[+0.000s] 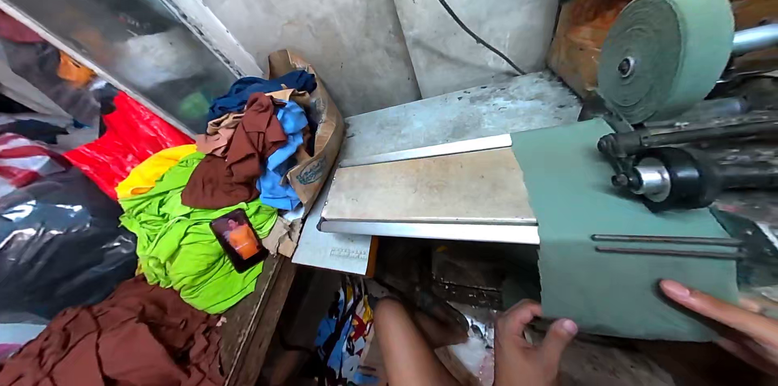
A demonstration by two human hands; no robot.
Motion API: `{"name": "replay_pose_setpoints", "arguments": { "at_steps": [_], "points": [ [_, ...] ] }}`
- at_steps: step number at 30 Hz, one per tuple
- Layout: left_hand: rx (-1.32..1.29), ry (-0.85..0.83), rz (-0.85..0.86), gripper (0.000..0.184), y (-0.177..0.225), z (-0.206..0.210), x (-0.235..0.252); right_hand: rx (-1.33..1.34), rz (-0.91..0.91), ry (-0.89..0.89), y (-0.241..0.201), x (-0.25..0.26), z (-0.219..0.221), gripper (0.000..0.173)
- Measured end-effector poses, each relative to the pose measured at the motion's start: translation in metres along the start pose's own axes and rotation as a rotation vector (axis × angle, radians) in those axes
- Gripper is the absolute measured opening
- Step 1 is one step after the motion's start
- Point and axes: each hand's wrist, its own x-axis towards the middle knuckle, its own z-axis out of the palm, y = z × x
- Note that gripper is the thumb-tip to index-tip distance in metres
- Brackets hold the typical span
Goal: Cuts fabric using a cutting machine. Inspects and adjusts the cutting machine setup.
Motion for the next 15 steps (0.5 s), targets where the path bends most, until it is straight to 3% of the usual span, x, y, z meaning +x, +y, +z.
{"name": "replay_pose_setpoints", "arguments": {
  "at_steps": [15],
  "points": [
    [-0.096, 0.012, -0.014, 0.018, -0.010, -0.010, 0.002, 0.026, -0.032, 0.007, -0.002, 0.000, 0.006, 0.020]
  ]
}}
